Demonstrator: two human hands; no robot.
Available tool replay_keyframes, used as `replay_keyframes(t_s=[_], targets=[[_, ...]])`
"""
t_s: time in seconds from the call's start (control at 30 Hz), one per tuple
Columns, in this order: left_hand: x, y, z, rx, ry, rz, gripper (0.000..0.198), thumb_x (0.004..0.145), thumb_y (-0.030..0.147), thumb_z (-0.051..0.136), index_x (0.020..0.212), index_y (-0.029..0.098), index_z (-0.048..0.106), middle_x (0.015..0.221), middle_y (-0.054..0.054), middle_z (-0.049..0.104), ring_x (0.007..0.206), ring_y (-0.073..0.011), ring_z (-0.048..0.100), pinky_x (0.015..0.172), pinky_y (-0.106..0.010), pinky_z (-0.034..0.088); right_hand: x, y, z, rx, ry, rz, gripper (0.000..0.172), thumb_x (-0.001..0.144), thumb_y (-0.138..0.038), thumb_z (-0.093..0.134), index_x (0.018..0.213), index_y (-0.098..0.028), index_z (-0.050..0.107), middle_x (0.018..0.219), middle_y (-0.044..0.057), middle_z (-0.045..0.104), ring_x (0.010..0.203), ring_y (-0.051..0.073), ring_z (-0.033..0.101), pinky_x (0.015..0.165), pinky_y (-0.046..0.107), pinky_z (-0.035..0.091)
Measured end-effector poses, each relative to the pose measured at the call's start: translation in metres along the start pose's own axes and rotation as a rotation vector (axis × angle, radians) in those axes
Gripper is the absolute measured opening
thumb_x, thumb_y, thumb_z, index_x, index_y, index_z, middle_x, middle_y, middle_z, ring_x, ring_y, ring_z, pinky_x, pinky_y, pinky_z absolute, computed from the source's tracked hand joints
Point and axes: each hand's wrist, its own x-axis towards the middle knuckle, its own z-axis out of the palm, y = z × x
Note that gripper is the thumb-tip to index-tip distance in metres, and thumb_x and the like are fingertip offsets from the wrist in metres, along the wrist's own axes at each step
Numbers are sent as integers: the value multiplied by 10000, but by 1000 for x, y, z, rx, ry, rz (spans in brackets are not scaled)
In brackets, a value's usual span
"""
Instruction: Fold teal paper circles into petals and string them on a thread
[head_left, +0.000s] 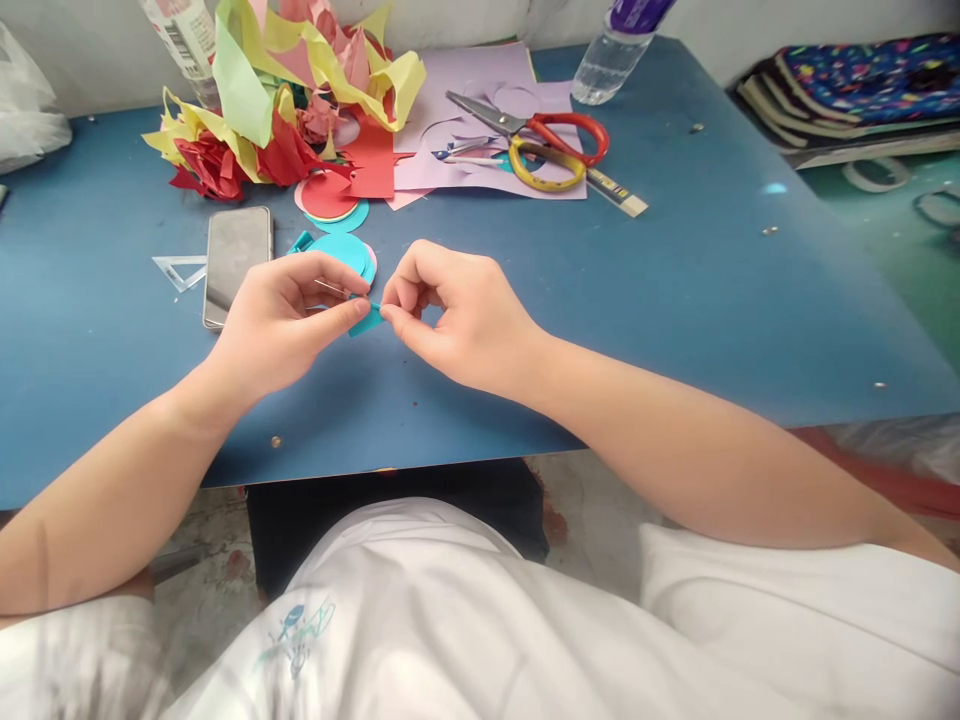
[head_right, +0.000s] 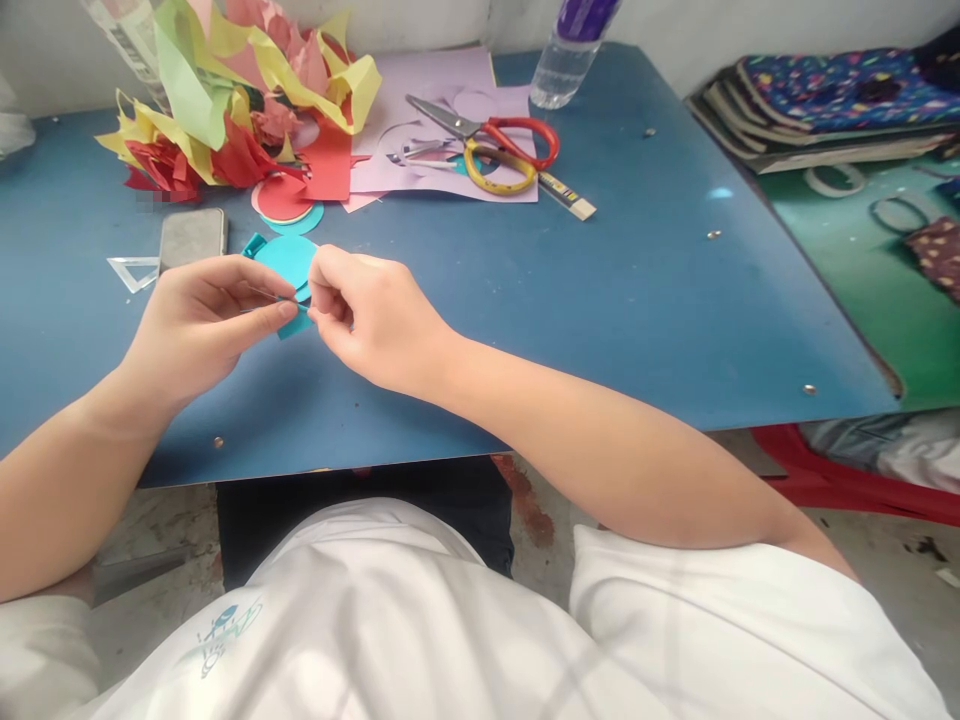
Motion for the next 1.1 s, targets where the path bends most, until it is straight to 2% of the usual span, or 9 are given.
replay_keyframes(t_s=[0.23, 0.37, 0.43, 0.5, 0.6, 0.67, 0.8, 0.93, 1.1], targets=[[6, -11, -2, -48, 12, 41, 268, 809, 305, 1110, 969, 239, 905, 858, -35, 844, 743, -216, 769, 691, -413, 658, 3, 0, -1, 149, 7, 150, 252, 999, -247, 755, 934, -290, 515, 898, -12, 666, 822, 202, 641, 796, 399, 551], [11, -14, -8, -60, -20, -4, 389, 752, 415, 1170, 956, 257, 880, 864, -53, 841, 802, -261, 800, 740, -452, 683, 8, -1, -8, 336, -40, 282, 297, 941, -201, 815, 924, -268, 526, 908, -15, 715, 827, 173, 694, 812, 361, 573], [12, -15, -9, -75, -40, -12, 455, 687, 416, 1202, 956, 275, 864, 873, -51, 844, 809, -262, 801, 737, -446, 680, 9, -1, -9, 389, -41, 297, 346, 898, -192, 865, 905, -263, 527, 899, -15, 732, 810, 160, 689, 788, 340, 560], [10, -15, -7, -107, -26, 1, 507, 698, 388, 1193, 1056, 291, 847, 883, -26, 844, 786, -233, 793, 704, -409, 660, 7, -1, -7, 407, -25, 292, 365, 900, -196, 884, 891, -263, 525, 887, -19, 736, 794, 153, 670, 763, 330, 539], [4, -19, -4, -165, 24, -1, 580, 814, 365, 1125, 1259, 314, 757, 838, 25, 811, 748, -203, 785, 632, -361, 595, 2, -1, -2, 411, 22, 265, 408, 944, -221, 903, 889, -274, 502, 893, -20, 759, 817, 171, 673, 780, 347, 547], [1, -23, -4, -185, 32, -19, 663, 811, 370, 1128, 1324, 319, 711, 798, 40, 788, 738, -210, 790, 613, -360, 578, 0, -3, 0, 384, 31, 271, 471, 935, -257, 959, 871, -280, 493, 912, -10, 786, 851, 194, 691, 817, 373, 571], [-5, -29, -8, -176, 1, -58, 737, 886, 461, 1108, 1476, 363, 678, 904, 14, 833, 863, -267, 875, 791, -473, 722, -1, -7, 1, 285, 29, 290, 521, 909, -372, 1033, 827, -285, 526, 905, 1, 781, 846, 219, 684, 830, 409, 593], [-6, -26, -10, -142, -68, -29, 620, 963, 499, 1063, 1471, 400, 722, 955, -5, 859, 1010, -321, 917, 979, -586, 780, 0, -5, -2, 259, 13, 277, 473, 914, -438, 1046, 870, -291, 599, 916, 2, 783, 841, 227, 713, 822, 421, 635], [-9, -19, -4, -149, -83, 4, 622, 927, 494, 1110, 1436, 351, 784, 1061, -20, 888, 1023, -273, 914, 900, -465, 800, -1, -6, 1, 197, 15, 255, 472, 947, -476, 994, 871, -284, 569, 919, 5, 770, 865, 229, 728, 863, 448, 683]])
